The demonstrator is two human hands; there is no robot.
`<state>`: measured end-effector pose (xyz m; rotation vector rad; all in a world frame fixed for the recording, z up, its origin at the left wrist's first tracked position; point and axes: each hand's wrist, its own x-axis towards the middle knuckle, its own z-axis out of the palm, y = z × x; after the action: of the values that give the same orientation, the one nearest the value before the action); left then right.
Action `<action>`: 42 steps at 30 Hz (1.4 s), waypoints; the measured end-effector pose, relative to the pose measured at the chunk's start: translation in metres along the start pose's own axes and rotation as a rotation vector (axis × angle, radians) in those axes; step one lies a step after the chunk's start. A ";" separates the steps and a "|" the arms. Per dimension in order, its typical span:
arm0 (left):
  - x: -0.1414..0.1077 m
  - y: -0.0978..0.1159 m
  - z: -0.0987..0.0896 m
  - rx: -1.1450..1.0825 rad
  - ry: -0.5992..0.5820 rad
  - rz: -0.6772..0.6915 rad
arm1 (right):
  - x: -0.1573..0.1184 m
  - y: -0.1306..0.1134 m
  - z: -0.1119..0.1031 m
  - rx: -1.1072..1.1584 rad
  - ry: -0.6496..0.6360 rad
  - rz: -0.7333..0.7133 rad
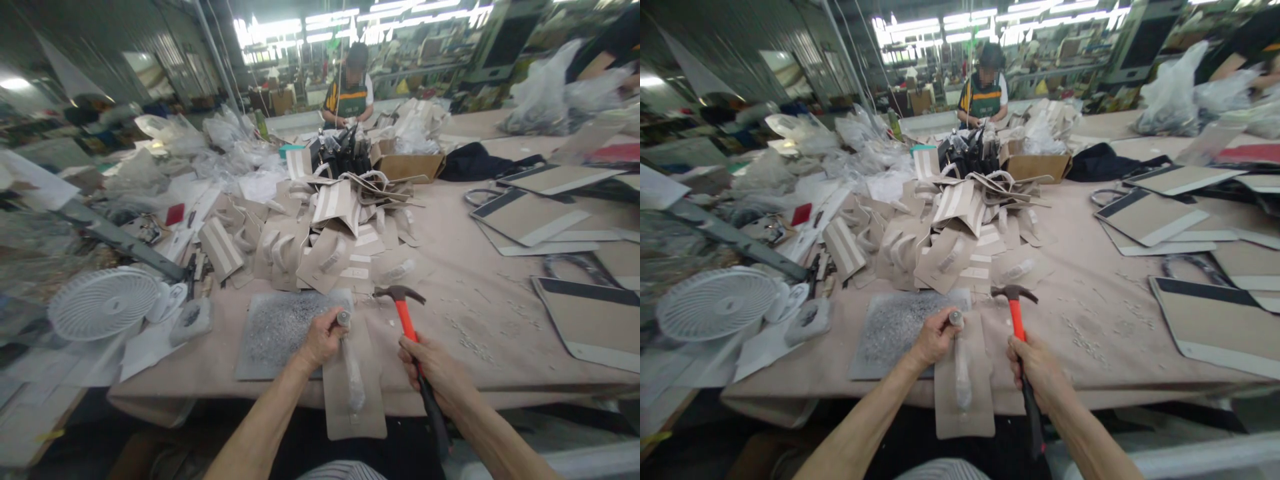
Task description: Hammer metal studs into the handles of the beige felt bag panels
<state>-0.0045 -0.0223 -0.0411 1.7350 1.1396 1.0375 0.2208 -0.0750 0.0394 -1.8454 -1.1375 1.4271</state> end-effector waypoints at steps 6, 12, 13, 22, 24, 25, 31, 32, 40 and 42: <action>0.000 0.002 0.000 0.023 -0.007 0.001 | -0.020 -0.011 0.003 -0.531 0.278 -0.686; 0.000 0.004 0.000 0.010 -0.019 0.015 | -0.041 -0.063 -0.020 -0.832 0.342 -0.963; 0.000 0.004 -0.001 0.002 -0.021 0.021 | -0.048 -0.075 -0.022 -0.760 0.436 -0.959; -0.001 0.004 0.000 -0.031 -0.015 -0.019 | -0.032 -0.017 0.001 -0.858 0.226 -0.766; -0.002 0.004 0.000 -0.043 -0.014 -0.021 | -0.024 -0.002 -0.002 -0.939 0.103 -0.642; -0.002 0.005 0.000 -0.050 -0.011 -0.025 | -0.020 0.002 -0.005 -0.953 0.085 -0.592; -0.003 0.002 0.001 -0.059 -0.010 -0.027 | 0.010 0.027 -0.021 -0.966 0.092 -0.297; -0.003 0.001 0.002 -0.066 -0.009 -0.034 | 0.016 0.032 -0.021 -1.004 0.125 -0.281; -0.001 0.000 0.005 -0.170 0.109 -0.113 | -0.010 0.028 0.041 -1.050 0.015 -1.054; 0.001 0.001 0.006 -0.252 0.159 -0.173 | -0.020 0.025 0.060 -1.087 -0.168 -1.129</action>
<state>0.0020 -0.0229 -0.0418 1.3525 1.1787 1.1720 0.1690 -0.1092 0.0114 -1.0701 -2.7449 0.2425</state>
